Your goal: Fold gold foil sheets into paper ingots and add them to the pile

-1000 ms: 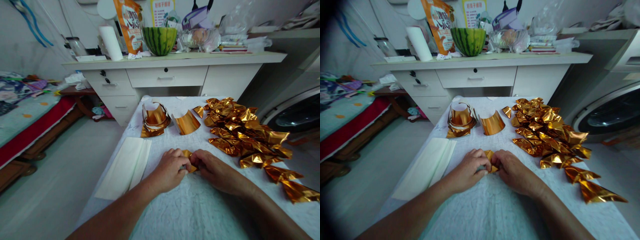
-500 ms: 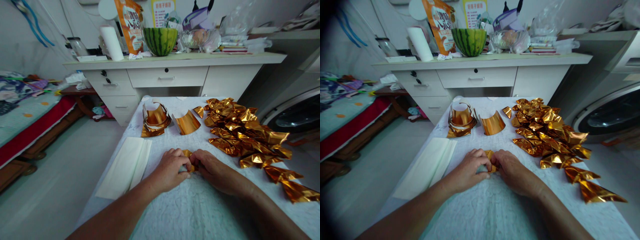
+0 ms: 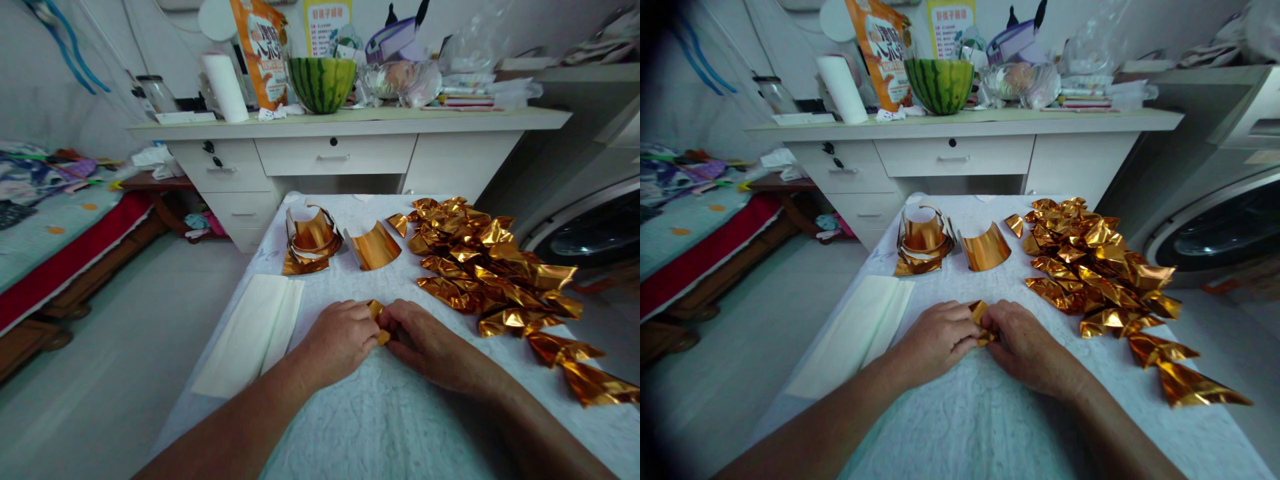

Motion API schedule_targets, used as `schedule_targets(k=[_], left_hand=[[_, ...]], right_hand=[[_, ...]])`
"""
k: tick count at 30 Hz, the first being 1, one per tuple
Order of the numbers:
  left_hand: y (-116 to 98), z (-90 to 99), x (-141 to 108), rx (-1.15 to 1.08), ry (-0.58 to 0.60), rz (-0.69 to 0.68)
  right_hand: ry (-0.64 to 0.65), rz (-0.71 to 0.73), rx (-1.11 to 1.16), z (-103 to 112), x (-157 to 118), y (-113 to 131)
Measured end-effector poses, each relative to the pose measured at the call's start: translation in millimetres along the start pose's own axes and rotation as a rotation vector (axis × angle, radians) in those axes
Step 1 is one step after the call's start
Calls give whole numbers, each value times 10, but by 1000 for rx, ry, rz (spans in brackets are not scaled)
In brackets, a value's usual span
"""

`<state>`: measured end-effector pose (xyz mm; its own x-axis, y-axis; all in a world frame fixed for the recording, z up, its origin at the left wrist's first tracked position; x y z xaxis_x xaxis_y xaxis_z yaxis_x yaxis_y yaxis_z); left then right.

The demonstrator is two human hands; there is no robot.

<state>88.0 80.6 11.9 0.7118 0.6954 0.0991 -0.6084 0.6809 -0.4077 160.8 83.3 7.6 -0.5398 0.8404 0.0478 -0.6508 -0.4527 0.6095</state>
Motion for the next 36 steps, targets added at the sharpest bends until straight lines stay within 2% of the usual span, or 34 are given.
schedule_targets(k=[3,7,11,14,19,23,36], left_hand=[[-26,8,-4,15,-9,-29],[26,79,-24,-90,-46,16],[174,322,-57,-229,-234,108],[314,439,-85,-215,-345,185],[415,282,-35,-193,-219,213],[420,187,-8,-170,-133,217],[412,195,-14,-147,-165,205]], right_hand=[[-33,-11,-37,-12,0,-14],[-37,-21,-46,-37,11,-22],[-41,-22,-41,-21,19,-29],[-26,-15,-51,-17,17,-34],[34,11,-67,-47,5,18],[29,20,-123,-41,5,55],[113,91,-445,-200,31,180]])
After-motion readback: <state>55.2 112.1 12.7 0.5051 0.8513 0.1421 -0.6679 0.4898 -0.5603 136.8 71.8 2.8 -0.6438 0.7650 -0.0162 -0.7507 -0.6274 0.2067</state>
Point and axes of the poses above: each hand's wrist, its own x-axis towards the middle knuckle, its own z-axis out of the back of the hand, y = z × x, the point moved 10 cm from there along x, towards the middle knuckle, and after that the axes turned 4 degrees about z, right-handed, at the moved point
